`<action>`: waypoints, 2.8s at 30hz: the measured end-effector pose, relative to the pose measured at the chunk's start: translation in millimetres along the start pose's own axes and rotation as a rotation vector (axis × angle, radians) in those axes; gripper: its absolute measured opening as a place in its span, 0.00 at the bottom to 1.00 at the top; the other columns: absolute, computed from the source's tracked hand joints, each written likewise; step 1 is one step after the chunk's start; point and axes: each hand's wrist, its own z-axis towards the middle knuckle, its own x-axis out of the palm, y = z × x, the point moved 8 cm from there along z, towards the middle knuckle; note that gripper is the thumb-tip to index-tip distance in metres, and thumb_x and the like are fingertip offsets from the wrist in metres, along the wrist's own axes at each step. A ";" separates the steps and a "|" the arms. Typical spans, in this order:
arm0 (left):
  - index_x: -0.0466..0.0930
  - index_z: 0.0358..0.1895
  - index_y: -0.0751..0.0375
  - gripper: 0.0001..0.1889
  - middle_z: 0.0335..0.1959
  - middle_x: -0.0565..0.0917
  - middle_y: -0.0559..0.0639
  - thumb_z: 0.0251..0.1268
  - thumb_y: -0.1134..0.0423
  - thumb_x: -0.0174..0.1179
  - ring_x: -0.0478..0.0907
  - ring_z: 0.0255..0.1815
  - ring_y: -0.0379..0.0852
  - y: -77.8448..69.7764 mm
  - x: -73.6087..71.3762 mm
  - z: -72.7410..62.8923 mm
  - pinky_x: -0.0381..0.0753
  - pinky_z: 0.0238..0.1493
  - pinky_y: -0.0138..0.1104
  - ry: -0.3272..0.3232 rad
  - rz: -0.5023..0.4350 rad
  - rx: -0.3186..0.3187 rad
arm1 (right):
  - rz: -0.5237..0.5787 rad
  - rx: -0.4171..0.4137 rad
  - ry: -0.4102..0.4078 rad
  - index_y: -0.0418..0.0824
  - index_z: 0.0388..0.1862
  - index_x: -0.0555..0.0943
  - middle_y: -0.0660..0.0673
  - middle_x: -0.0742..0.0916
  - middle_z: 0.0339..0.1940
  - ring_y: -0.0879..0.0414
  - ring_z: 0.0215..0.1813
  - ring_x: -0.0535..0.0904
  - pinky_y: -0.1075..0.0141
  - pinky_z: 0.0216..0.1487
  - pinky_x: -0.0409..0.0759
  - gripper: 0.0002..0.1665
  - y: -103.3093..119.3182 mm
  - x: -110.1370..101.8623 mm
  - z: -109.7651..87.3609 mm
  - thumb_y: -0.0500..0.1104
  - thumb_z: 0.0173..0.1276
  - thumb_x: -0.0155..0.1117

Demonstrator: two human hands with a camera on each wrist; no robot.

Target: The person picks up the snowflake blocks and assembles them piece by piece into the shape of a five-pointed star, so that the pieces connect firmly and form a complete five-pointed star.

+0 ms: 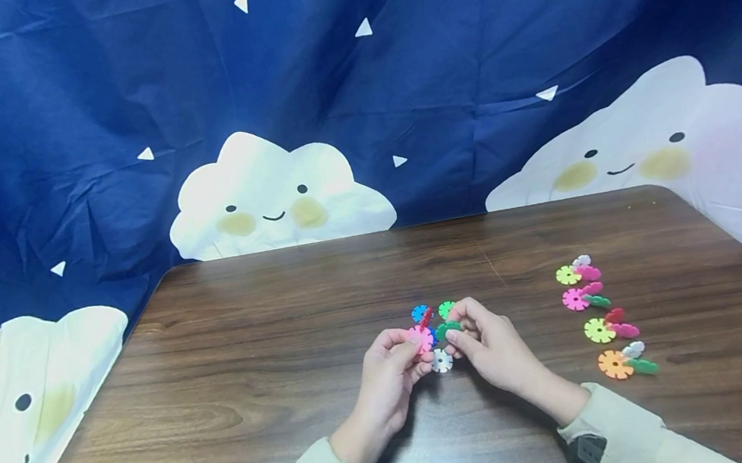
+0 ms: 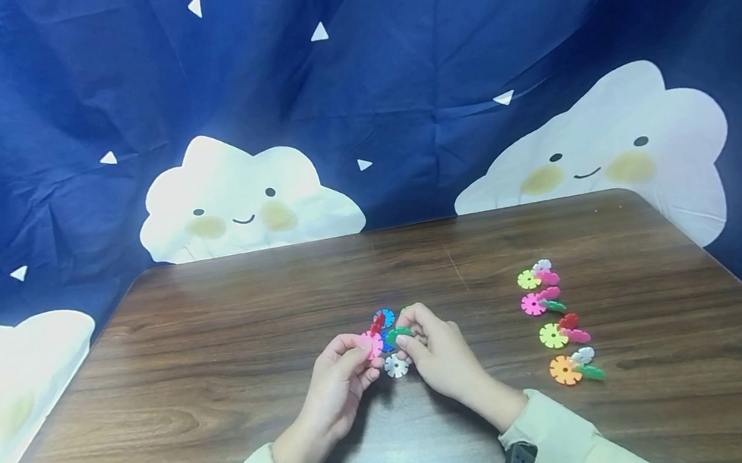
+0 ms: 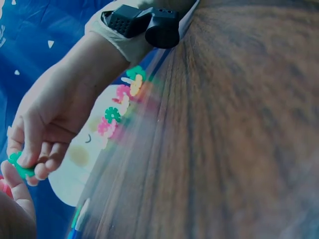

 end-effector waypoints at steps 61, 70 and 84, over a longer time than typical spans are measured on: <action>0.66 0.34 0.60 0.05 0.21 0.76 0.45 0.63 0.73 0.51 0.73 0.21 0.34 -0.5 -1.4 -5.9 0.73 0.21 0.22 -0.059 0.053 0.020 | -0.222 -0.406 -0.205 0.43 0.29 0.80 0.53 0.81 0.28 0.65 0.31 0.74 0.80 0.33 0.71 0.12 28.5 -3.1 -9.6 0.28 0.51 0.68; 0.65 0.42 0.60 0.09 0.29 0.72 0.44 0.72 0.58 0.43 0.70 0.28 0.35 -2.7 -3.0 -5.7 0.71 0.32 0.25 -0.184 0.025 0.075 | -0.225 -0.601 -0.249 0.40 0.28 0.84 0.53 0.81 0.24 0.67 0.24 0.71 0.80 0.25 0.70 0.13 45.4 -5.5 -18.3 0.27 0.44 0.71; 0.72 0.35 0.59 0.09 0.29 0.76 0.46 0.69 0.58 0.50 0.70 0.26 0.36 1.8 4.5 -6.2 0.72 0.31 0.25 -0.176 -0.037 0.134 | -0.198 -0.735 -0.230 0.42 0.27 0.84 0.52 0.80 0.20 0.63 0.24 0.70 0.77 0.25 0.69 0.18 54.9 5.1 -25.4 0.49 0.69 0.53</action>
